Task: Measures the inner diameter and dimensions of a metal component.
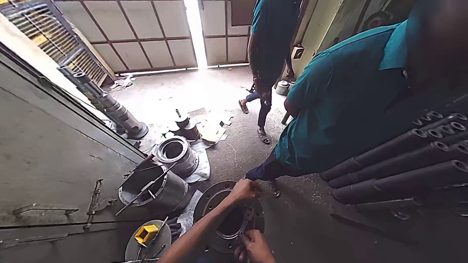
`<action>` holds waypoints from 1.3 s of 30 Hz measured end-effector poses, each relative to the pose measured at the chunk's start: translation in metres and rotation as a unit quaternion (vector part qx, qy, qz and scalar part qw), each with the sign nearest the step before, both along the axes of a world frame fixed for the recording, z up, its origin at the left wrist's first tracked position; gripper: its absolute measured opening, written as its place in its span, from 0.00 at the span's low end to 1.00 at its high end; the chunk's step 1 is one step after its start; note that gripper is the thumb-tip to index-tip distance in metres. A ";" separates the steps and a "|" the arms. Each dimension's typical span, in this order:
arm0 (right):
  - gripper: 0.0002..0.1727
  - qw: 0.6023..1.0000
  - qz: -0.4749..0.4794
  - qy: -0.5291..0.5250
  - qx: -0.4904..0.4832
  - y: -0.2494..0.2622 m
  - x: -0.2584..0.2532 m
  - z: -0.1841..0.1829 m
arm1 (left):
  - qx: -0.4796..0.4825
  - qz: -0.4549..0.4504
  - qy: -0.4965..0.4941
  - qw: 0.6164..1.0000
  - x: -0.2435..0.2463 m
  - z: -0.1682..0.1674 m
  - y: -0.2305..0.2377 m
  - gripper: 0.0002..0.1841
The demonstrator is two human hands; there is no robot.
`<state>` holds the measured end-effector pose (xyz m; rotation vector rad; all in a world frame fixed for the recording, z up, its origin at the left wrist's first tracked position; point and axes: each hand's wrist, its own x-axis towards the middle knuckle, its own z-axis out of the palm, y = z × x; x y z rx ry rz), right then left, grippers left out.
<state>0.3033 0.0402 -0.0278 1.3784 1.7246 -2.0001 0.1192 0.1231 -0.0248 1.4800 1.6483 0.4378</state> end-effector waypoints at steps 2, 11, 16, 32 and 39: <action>0.20 0.997 0.069 -0.021 0.020 0.023 0.019 0.003 | -0.003 0.107 -0.003 0.994 -0.016 -0.003 -0.023 0.13; 0.19 0.991 0.123 -0.007 0.058 0.059 0.048 0.007 | 0.040 0.291 -0.069 0.954 -0.028 -0.020 -0.071 0.09; 0.20 0.990 -0.085 0.076 -0.082 -0.009 -0.008 -0.002 | 0.016 -0.050 0.021 0.998 0.012 0.003 0.013 0.12; 0.15 0.865 -0.073 0.152 0.473 0.056 0.050 -0.019 | 0.094 0.071 0.051 0.992 -0.038 0.004 -0.123 0.17; 0.22 0.780 0.181 0.249 0.545 0.159 -0.006 -0.057 | 0.103 0.187 0.147 0.966 0.078 -0.009 -0.179 0.17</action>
